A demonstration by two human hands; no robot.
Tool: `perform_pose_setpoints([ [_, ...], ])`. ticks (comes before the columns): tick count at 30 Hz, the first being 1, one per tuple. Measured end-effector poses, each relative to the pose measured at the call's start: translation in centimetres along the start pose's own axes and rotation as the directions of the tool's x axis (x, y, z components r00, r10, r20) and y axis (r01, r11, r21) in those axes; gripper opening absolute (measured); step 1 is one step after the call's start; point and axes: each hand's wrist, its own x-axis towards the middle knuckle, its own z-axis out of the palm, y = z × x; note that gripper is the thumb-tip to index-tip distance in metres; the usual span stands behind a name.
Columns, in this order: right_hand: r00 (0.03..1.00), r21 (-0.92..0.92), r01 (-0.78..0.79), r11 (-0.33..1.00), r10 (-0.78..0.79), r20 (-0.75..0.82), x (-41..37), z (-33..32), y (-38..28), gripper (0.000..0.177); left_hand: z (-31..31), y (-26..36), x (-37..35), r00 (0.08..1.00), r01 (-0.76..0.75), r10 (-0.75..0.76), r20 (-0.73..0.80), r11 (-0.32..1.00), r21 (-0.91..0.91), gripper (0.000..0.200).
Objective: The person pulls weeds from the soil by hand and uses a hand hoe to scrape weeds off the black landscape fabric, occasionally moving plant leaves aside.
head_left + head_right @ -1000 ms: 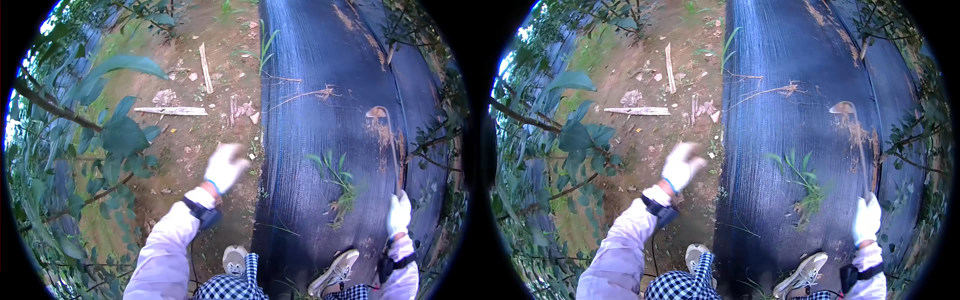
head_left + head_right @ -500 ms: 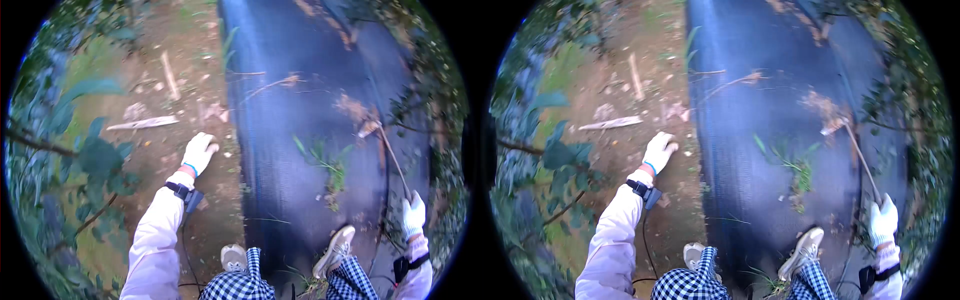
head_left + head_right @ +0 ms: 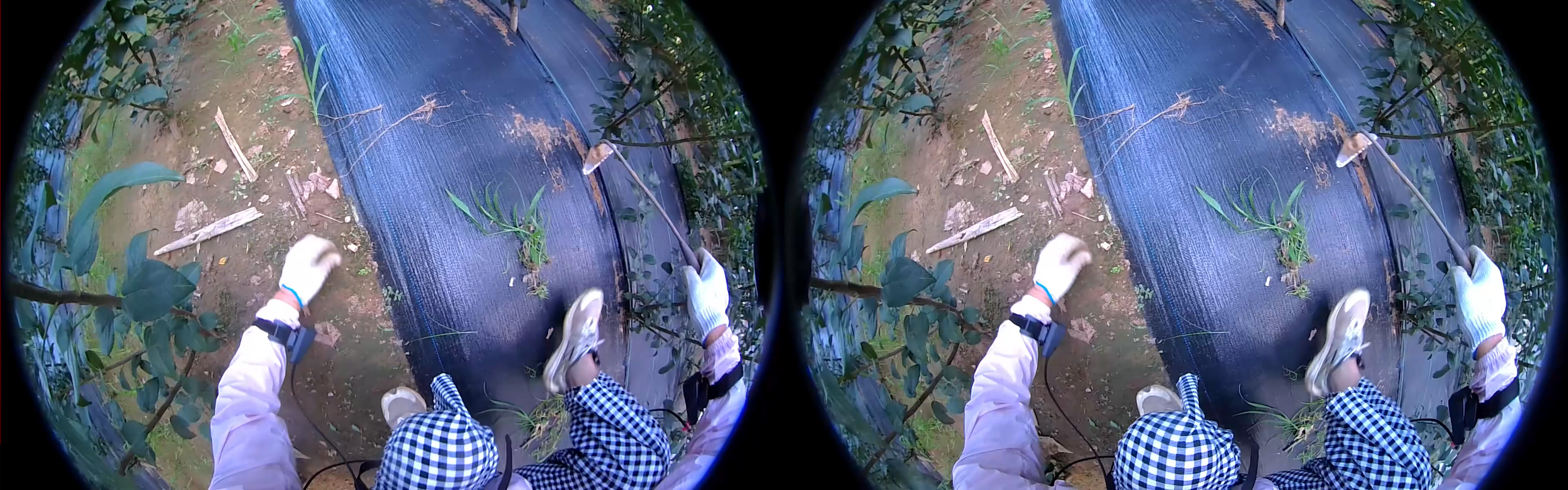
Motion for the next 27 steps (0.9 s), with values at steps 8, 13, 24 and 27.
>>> perform_pose_setpoints([
  [8,0.976,0.019,0.212,0.977,-0.212,0.045,3.1,0.8,-11.9,0.024,6.0,1.4,-1.0,0.959,-0.276,0.247,0.140,0.925,0.261,0.023],
  [13,0.939,0.170,0.310,0.935,-0.329,0.096,7.1,3.7,-18.8,0.026,5.1,3.2,-1.8,0.995,-0.061,0.065,0.080,0.996,-0.061,0.010],
  [24,0.857,0.310,0.446,0.840,-0.501,0.124,12.8,12.1,-28.5,0.037,5.9,6.3,-4.0,0.938,0.347,-0.326,0.118,0.893,-0.288,0.008],
  [27,0.848,0.299,0.425,0.854,-0.491,0.198,14.3,12.5,-29.3,0.039,6.0,4.6,-8.1,0.926,0.071,-0.057,0.374,0.997,-0.023,0.017],
])
